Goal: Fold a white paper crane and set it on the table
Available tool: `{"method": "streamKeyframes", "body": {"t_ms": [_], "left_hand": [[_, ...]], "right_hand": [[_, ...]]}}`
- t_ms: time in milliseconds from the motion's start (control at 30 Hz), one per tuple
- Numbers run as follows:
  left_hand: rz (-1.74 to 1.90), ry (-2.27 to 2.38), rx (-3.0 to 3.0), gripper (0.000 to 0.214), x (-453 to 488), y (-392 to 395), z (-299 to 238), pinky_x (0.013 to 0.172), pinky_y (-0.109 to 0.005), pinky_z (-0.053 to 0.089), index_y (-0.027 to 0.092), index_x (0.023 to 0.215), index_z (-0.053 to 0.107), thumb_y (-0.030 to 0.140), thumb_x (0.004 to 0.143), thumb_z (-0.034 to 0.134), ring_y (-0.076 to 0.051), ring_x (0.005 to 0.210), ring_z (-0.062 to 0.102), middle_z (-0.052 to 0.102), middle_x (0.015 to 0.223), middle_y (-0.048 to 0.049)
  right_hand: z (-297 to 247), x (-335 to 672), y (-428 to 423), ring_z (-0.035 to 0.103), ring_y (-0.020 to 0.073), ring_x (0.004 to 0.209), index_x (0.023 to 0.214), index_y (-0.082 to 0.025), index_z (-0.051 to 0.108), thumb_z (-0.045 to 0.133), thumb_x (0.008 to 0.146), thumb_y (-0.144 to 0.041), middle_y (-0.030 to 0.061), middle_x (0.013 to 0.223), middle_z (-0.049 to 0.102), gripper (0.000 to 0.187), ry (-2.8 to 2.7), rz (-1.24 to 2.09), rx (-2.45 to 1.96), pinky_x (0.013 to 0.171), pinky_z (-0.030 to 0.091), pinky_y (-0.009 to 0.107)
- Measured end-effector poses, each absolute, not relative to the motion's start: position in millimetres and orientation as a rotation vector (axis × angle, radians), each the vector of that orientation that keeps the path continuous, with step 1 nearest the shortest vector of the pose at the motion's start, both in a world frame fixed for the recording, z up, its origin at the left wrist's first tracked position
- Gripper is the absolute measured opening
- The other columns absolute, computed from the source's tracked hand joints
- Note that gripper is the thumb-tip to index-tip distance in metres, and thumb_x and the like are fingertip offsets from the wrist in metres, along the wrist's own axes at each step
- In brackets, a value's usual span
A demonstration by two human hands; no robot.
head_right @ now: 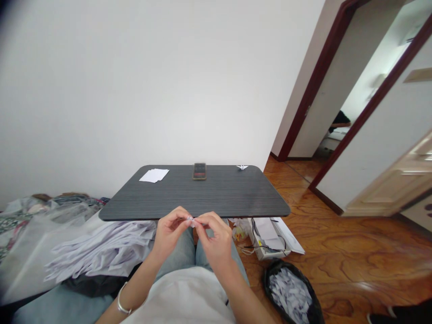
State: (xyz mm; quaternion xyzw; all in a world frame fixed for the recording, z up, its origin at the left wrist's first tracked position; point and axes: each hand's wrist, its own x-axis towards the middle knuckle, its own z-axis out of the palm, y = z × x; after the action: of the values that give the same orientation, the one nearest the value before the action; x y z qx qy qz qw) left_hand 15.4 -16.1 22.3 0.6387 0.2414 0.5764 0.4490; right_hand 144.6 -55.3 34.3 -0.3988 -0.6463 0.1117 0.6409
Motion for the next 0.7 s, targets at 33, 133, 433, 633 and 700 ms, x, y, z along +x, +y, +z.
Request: {"method": "streamKeyframes", "body": {"t_ms": [33,133,433,633,700], "left_hand": [[1.429,0.594,1.584,0.004,15.4,-16.5,22.8,0.059,-0.021,0.043,0.016,0.072,0.064,0.018,0.075,0.063,-0.011,0.066,0.053,0.055,0.07,-0.0007],[1.427,0.59,1.57,0.005,15.6,-17.5,24.9,0.059,-0.021,0.043,0.016,0.071,0.063,0.019,0.075,0.063,-0.01,0.065,0.054,0.056,0.069,-0.0003],[1.429,0.6,1.538,0.007,17.3,-17.6,27.8,0.057,-0.021,0.043,0.015,0.069,0.064,0.021,0.073,0.065,-0.011,0.063,0.053,0.055,0.067,-0.0003],[1.413,0.617,1.503,0.007,17.3,-18.2,26.2,0.057,-0.021,0.042,0.015,0.068,0.063,0.022,0.072,0.066,-0.011,0.062,0.052,0.054,0.066,0.0003],[1.405,0.626,1.492,0.007,17.6,-18.5,26.0,0.057,-0.021,0.042,0.016,0.068,0.063,0.022,0.072,0.066,-0.01,0.061,0.052,0.054,0.066,0.0009]], "right_hand": [[34.4,143.9,-55.5,0.059,0.0134,0.061,0.072,-0.02,0.063,0.056,0.08,-0.013,0.0018,0.067,0.062,0.012,-1.47,0.25,-0.905,0.052,0.049,0.022],[34.0,142.8,-55.5,0.058,0.0128,0.06,0.072,-0.02,0.062,0.055,0.08,-0.012,0.0014,0.067,0.061,0.013,-1.471,0.241,-0.889,0.052,0.047,0.021],[30.4,142.0,-52.1,0.057,0.0139,0.061,0.072,-0.02,0.06,0.052,0.082,-0.013,0.0011,0.066,0.06,0.015,-1.466,0.224,-0.872,0.054,0.046,0.024],[29.3,144.1,-49.5,0.055,0.014,0.061,0.071,-0.019,0.058,0.051,0.082,-0.014,0.0014,0.066,0.058,0.015,-1.489,0.252,-0.881,0.055,0.044,0.025],[28.3,144.9,-48.1,0.055,0.014,0.061,0.069,-0.019,0.058,0.051,0.082,-0.015,0.0013,0.066,0.058,0.015,-1.485,0.281,-0.886,0.056,0.043,0.025]]}}
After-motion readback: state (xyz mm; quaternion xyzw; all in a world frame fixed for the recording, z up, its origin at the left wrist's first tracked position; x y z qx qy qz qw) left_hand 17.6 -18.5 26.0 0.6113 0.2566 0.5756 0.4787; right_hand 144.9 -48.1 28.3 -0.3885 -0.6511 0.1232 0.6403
